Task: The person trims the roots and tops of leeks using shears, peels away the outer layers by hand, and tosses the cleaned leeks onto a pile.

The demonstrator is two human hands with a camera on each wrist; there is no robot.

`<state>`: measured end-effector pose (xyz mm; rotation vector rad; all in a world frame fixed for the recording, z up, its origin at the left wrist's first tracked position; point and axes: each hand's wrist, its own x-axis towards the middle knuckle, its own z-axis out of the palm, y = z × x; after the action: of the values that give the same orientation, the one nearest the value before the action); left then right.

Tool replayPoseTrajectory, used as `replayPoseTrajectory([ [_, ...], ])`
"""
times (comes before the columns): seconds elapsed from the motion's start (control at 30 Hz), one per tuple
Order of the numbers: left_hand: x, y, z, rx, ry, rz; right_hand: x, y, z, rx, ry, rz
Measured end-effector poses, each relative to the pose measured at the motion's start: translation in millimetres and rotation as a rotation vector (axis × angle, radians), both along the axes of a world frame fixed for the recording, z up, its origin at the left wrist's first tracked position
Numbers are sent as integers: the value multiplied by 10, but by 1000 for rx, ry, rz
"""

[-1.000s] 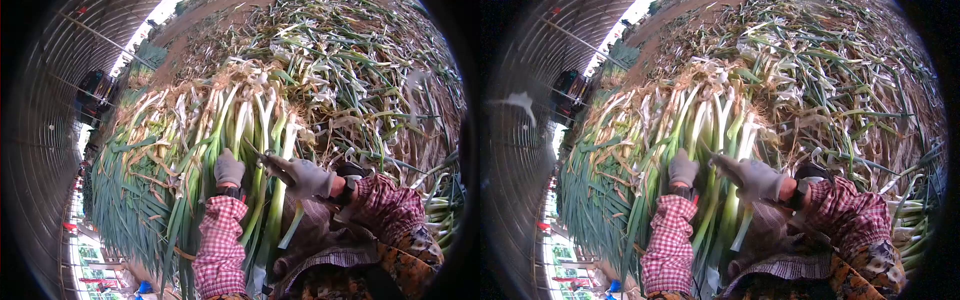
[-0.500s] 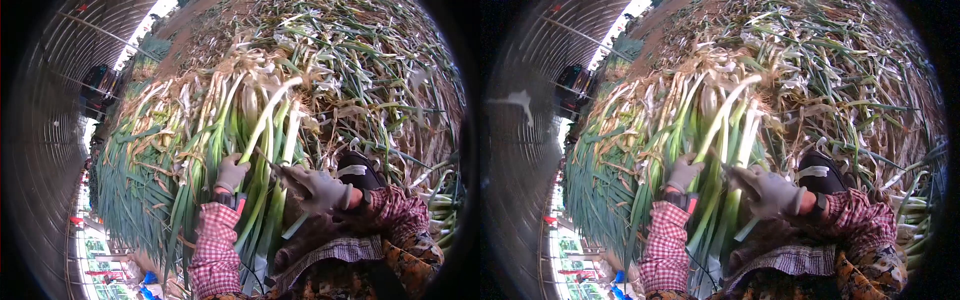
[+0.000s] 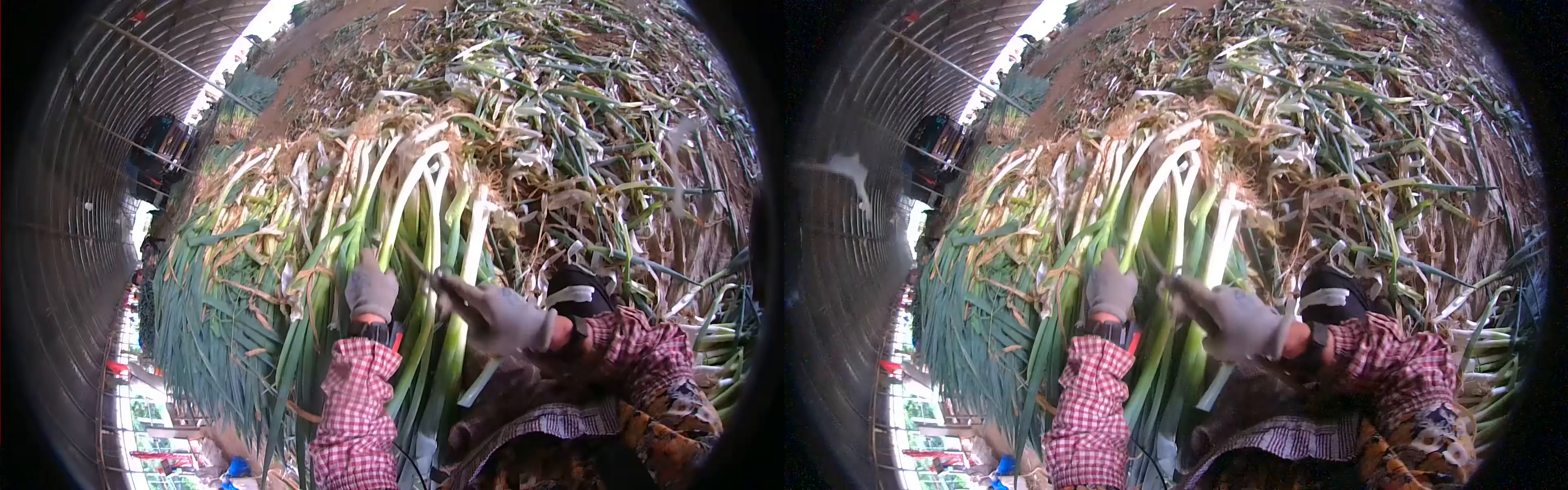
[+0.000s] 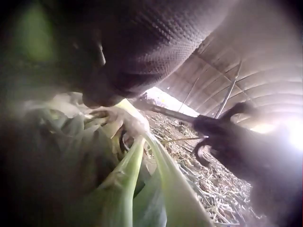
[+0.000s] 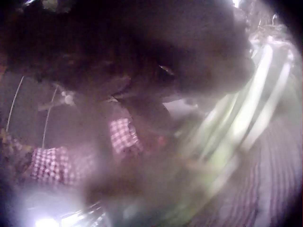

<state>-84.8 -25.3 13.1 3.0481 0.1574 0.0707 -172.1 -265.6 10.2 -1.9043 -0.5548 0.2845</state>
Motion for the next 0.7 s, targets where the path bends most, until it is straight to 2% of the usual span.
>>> replayPoseTrajectory([
  [0.03, -17, 28, -26, 7, 2, -11, 179, 21, -56, -25, 170, -14],
  [0.07, -37, 48, -55, 21, 15, -3, 358, 45, -110, -129, 58, -152],
  [0.13, -96, 83, -90, 40, 39, -14, 820, 86, -225, -93, 150, -248],
  [0.17, -108, 90, -95, 48, 51, -16, 1038, 132, -342, -122, 111, -287],
  [0.23, -144, 88, -70, 64, 93, -10, 1387, 200, -437, -137, 154, -274],
  [0.3, -170, 156, -154, 88, 82, -38, 1627, 254, -554, -134, 14, -262],
  [0.37, -172, 197, -136, 99, 116, -29, 1837, 332, -846, 53, -21, -323],
  [0.4, -172, 192, -71, 95, 130, -13, 1562, 225, -345, 2, 113, -251],
  [0.43, -187, 187, -12, 86, 148, 7, 1356, 166, -159, -87, 127, -174],
  [0.47, -224, 228, 62, 130, 145, -25, 1149, 163, -89, -178, 143, -89],
  [0.53, -215, 506, -80, 139, 106, -29, 631, 80, -164, -45, -84, 106],
  [0.57, -186, 623, -116, 114, 97, -46, 438, 41, 45, -36, 36, 231],
  [0.63, -93, 778, -159, -82, -14, -105, 153, 23, 10, -3, 147, 285],
  [0.7, -10, 840, -268, -259, -94, -163, 34, 22, 87, 22, 86, 310],
])
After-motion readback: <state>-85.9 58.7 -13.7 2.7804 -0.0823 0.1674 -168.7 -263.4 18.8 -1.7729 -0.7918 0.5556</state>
